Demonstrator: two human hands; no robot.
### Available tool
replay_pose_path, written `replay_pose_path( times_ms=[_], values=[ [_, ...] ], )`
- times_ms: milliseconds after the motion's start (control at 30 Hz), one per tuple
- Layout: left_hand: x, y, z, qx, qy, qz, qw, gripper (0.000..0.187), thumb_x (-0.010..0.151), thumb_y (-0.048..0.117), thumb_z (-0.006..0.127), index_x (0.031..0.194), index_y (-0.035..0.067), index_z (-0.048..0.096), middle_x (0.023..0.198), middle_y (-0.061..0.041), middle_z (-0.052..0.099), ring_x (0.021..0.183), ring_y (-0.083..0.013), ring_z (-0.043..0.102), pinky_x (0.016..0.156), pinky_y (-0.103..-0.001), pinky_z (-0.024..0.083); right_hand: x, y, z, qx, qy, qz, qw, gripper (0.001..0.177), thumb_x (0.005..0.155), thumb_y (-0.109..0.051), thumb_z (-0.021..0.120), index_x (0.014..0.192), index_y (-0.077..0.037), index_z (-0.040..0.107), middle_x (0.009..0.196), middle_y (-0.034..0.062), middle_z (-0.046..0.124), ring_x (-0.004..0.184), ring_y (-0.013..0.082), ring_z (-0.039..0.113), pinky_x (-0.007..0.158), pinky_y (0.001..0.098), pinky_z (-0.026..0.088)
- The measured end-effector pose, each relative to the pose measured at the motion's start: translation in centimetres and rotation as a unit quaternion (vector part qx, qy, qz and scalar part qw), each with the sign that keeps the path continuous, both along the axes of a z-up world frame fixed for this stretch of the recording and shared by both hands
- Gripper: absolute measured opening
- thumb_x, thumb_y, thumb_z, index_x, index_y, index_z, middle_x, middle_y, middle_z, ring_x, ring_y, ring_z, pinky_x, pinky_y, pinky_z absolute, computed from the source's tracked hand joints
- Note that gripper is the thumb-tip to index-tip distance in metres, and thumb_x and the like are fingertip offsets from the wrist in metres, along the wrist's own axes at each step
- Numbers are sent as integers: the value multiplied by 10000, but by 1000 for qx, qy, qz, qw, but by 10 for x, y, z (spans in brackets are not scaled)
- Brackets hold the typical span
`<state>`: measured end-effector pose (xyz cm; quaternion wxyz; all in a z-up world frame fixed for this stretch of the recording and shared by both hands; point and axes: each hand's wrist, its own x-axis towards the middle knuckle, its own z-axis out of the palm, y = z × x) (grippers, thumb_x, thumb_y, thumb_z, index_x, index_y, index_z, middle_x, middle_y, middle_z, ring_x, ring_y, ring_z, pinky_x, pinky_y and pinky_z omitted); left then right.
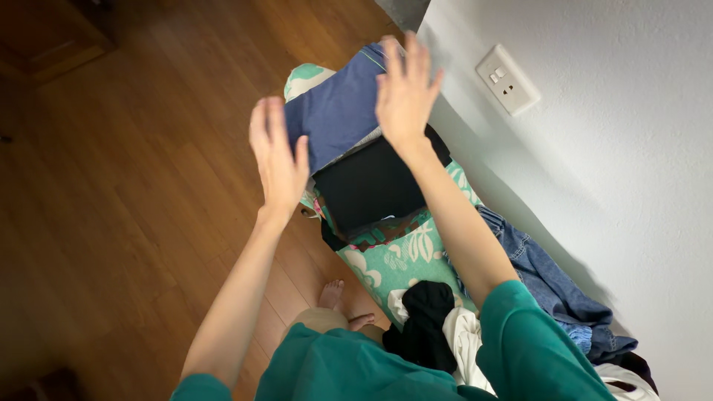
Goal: The person folds several items of clothing on a small table. They handle dark blue shorts, white pants, light blue shorts, and denim pants one at a time, folding each neatly and stacking them on the left side of the table.
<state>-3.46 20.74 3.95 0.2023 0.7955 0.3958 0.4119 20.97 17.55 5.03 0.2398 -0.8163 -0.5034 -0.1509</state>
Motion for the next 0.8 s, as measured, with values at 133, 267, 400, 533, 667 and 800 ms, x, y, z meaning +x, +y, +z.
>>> replay_pose_path(
  times_ms=[133, 267, 400, 533, 667, 800],
  values=[
    [6, 2, -12, 39, 177, -66, 981, 488, 1086, 260, 536, 1545, 106, 472, 1633, -148, 384, 1536, -358, 312, 1276, -524, 181, -18, 6, -16, -115, -29, 141, 983, 586, 1065, -446, 570, 1582, -239, 390, 1696, 120, 225, 1569, 349, 189, 1250, 639, 69],
    [6, 5, -26, 3, 182, -100, 978, 511, 1079, 303, 466, 1542, 85, 473, 1631, -169, 368, 1525, -357, 291, 1244, -516, 164, -14, 17, -30, -224, 41, 108, 968, 657, 1043, -575, 386, 1606, -241, 326, 1704, 113, 127, 1569, 327, 78, 1225, 609, -1],
    [4, 5, -22, 15, 177, -105, 978, 505, 1094, 298, 467, 1544, 69, 471, 1629, -184, 379, 1519, -369, 293, 1238, -544, 139, -18, 20, -27, -261, 37, 82, 961, 664, 1041, -587, 349, 1600, -229, 325, 1697, 109, 131, 1565, 325, 81, 1220, 621, 3],
    [3, -16, 3, 34, 167, -98, 980, 510, 1108, 267, 460, 1554, 22, 455, 1638, -195, 378, 1538, -373, 290, 1251, -585, 102, -38, -19, -6, -138, 13, 64, 988, 615, 1074, -536, 431, 1583, -193, 397, 1681, 146, 257, 1561, 346, 231, 1246, 632, 105],
    [16, -73, 13, 17, 55, -164, 985, 493, 1114, 188, 430, 1564, -12, 445, 1658, -200, 385, 1570, -383, 288, 1263, -620, 62, -62, -114, 6, -55, 48, 21, 997, 599, 1068, -465, 499, 1563, -136, 426, 1653, 187, 318, 1534, 400, 298, 1229, 647, 178],
    [39, -144, 8, 31, 52, -309, 949, 492, 1077, 174, 456, 1537, 2, 456, 1627, -195, 413, 1551, -380, 317, 1266, -619, 69, -87, -225, 7, -44, 109, -56, 992, 617, 1054, -433, 512, 1559, -88, 431, 1644, 207, 334, 1509, 419, 309, 1212, 651, 181]
  ],
)
